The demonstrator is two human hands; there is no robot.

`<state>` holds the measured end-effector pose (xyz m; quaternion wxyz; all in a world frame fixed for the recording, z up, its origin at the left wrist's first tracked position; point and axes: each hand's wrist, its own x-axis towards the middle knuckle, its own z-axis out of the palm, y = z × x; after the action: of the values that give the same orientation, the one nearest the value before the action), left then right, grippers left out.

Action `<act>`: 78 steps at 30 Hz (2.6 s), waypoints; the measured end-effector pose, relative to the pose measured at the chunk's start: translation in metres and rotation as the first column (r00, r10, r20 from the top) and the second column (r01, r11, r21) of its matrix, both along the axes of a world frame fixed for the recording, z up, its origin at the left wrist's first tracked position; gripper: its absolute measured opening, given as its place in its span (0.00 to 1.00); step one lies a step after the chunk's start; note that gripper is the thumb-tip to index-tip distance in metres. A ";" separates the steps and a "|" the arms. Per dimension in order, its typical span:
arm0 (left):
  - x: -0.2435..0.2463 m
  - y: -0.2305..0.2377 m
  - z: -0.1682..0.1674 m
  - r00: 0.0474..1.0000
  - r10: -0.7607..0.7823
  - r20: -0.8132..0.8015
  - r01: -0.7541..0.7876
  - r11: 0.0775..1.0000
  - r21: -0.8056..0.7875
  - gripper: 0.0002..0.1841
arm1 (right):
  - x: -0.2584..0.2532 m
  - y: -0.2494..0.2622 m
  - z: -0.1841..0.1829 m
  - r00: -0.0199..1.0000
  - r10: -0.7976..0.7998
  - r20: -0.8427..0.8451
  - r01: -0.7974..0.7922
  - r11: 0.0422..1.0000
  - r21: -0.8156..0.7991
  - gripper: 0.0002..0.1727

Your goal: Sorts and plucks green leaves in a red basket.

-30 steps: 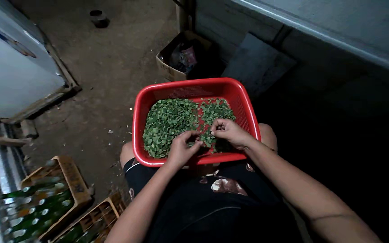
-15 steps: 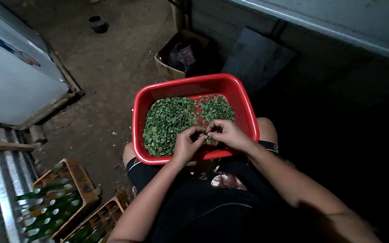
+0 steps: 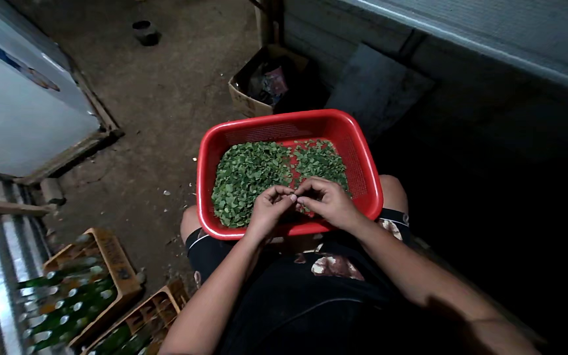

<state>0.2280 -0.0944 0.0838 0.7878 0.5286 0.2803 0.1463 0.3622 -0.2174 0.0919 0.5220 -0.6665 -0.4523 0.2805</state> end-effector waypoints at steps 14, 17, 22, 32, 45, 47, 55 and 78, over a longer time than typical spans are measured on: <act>-0.030 0.017 0.004 0.999 0.033 -0.024 -0.032 0.999 0.044 0.03 | -0.011 0.028 0.000 0.988 0.149 -0.032 -0.149 0.989 0.003 0.06; -0.036 0.021 0.000 0.998 0.059 -0.012 -0.059 0.998 -0.024 0.04 | -0.014 0.035 -0.003 0.982 0.188 -0.026 -0.189 0.982 -0.007 0.07; -0.050 0.031 -0.002 0.995 0.100 -0.001 -0.100 0.995 0.014 0.05 | -0.019 0.051 -0.004 0.967 0.240 -0.080 -0.244 0.969 -0.046 0.06; -0.071 0.049 -0.001 0.964 0.267 0.005 -0.266 0.963 -0.040 0.06 | -0.021 0.058 0.001 0.965 0.218 -0.144 -0.222 0.975 -0.013 0.05; -0.062 0.035 0.009 0.977 0.214 0.013 -0.211 0.970 -0.117 0.08 | -0.032 0.057 0.010 0.891 0.161 -0.425 -0.226 0.968 -0.107 0.08; -0.059 0.032 0.009 0.975 0.220 0.013 -0.217 0.969 -0.121 0.08 | -0.035 0.055 0.009 0.892 0.163 -0.422 -0.226 0.969 -0.103 0.09; -0.050 0.026 0.006 0.981 0.189 0.034 -0.188 0.982 -0.009 0.04 | -0.034 0.050 -0.003 0.955 0.146 -0.260 -0.160 0.987 -0.035 0.03; -0.053 0.035 -0.017 0.996 0.044 0.080 -0.091 0.550 0.830 0.06 | -0.029 0.046 -0.005 0.911 0.092 -0.402 -0.146 0.984 -0.105 0.05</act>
<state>0.1752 -0.0589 0.0671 0.4447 0.8232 0.1782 0.3048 0.3330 -0.1711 0.0866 0.5392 -0.6003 -0.3576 0.4701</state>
